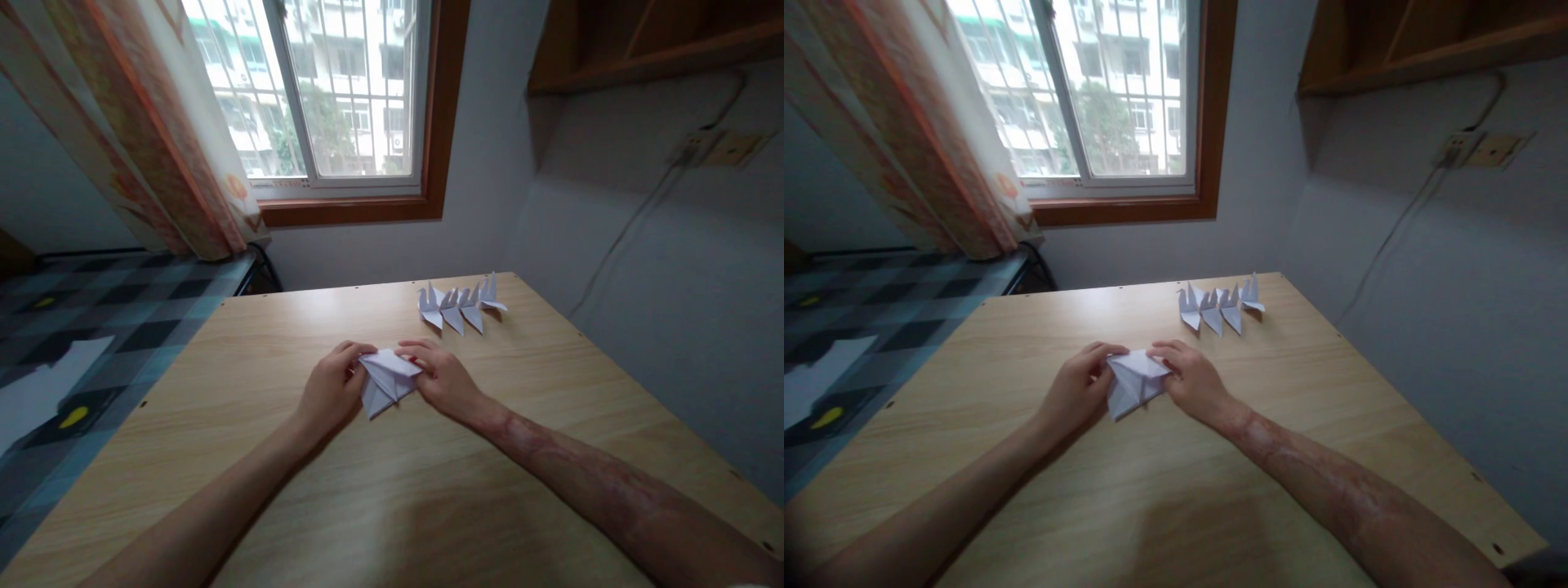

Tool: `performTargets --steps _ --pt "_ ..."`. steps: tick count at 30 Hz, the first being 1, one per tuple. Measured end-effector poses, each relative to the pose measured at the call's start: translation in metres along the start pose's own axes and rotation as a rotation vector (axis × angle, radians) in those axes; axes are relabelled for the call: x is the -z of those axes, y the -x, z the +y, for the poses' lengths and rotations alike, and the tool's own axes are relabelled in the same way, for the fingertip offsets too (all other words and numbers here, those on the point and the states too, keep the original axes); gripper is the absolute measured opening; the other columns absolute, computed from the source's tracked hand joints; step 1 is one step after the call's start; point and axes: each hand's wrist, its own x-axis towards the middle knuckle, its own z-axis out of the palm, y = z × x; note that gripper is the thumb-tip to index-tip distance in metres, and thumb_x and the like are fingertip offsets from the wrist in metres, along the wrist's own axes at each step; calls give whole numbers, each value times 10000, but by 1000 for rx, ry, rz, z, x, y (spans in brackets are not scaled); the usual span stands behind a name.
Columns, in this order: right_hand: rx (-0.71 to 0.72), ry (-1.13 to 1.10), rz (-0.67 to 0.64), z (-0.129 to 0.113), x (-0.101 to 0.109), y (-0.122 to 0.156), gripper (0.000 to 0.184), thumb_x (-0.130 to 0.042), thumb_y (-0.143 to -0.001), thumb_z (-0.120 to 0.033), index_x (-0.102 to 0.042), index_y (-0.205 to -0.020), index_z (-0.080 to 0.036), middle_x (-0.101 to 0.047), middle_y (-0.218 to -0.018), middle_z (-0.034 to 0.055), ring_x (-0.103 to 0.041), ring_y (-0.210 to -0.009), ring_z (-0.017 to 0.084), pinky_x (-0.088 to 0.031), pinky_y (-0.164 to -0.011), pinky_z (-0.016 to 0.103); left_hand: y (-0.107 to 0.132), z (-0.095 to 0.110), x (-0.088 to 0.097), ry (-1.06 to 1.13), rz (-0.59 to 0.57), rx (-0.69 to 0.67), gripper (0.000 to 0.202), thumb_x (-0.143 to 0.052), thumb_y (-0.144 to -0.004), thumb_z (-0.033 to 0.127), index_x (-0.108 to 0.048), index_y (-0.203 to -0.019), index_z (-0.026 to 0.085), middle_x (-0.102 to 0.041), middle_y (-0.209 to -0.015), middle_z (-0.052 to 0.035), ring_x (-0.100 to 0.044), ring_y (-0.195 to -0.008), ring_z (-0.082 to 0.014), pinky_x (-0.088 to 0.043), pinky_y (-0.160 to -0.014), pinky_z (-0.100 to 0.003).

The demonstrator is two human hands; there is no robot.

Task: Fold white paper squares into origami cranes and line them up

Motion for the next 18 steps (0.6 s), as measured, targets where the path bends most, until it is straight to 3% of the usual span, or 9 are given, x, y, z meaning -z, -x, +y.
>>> performTargets --steps 3,8,11,15,18 --pt "29 90 -34 0 1 1 520 -614 -892 14 -795 -1279 -282 -744 -1461 70 -711 -1339 269 -560 -1174 465 -4 -12 5 -17 -48 13 348 -585 -911 128 -834 -1134 223 -808 -1107 -58 -732 -841 -198 -584 -755 -321" --pt "110 237 -99 -3 0 4 440 -713 -881 -51 -803 -1256 -264 -761 -1447 85 -717 -1307 287 -554 -1160 479 -10 -26 14 -2 -193 -148 334 -644 -857 114 -851 -1087 240 -780 -1224 -88 -757 -1069 -242 -601 -948 -366" --pt "149 301 -159 -10 3 6 393 -812 -880 -190 -802 -1270 -243 -777 -1413 108 -719 -1275 312 -550 -1145 495 -14 -31 21 26 -278 -219 348 -629 -877 129 -851 -1121 242 -779 -1275 -101 -748 -1126 -254 -592 -999 -390" --pt "180 331 -208 -16 7 6 475 -835 -941 -507 -789 -1325 -230 -766 -1435 131 -705 -1287 334 -533 -1150 518 -18 -35 32 27 -394 -288 416 -552 -971 214 -827 -1281 259 -781 -1380 -85 -708 -1243 -293 -531 -1118 -470" --pt "159 339 -206 -15 8 6 335 -752 -1028 -434 -799 -1295 -238 -782 -1400 108 -705 -1281 306 -533 -1153 493 -18 -34 36 37 -424 -307 426 -458 -1072 302 -827 -1283 269 -773 -1419 -81 -699 -1269 -296 -513 -1135 -482"
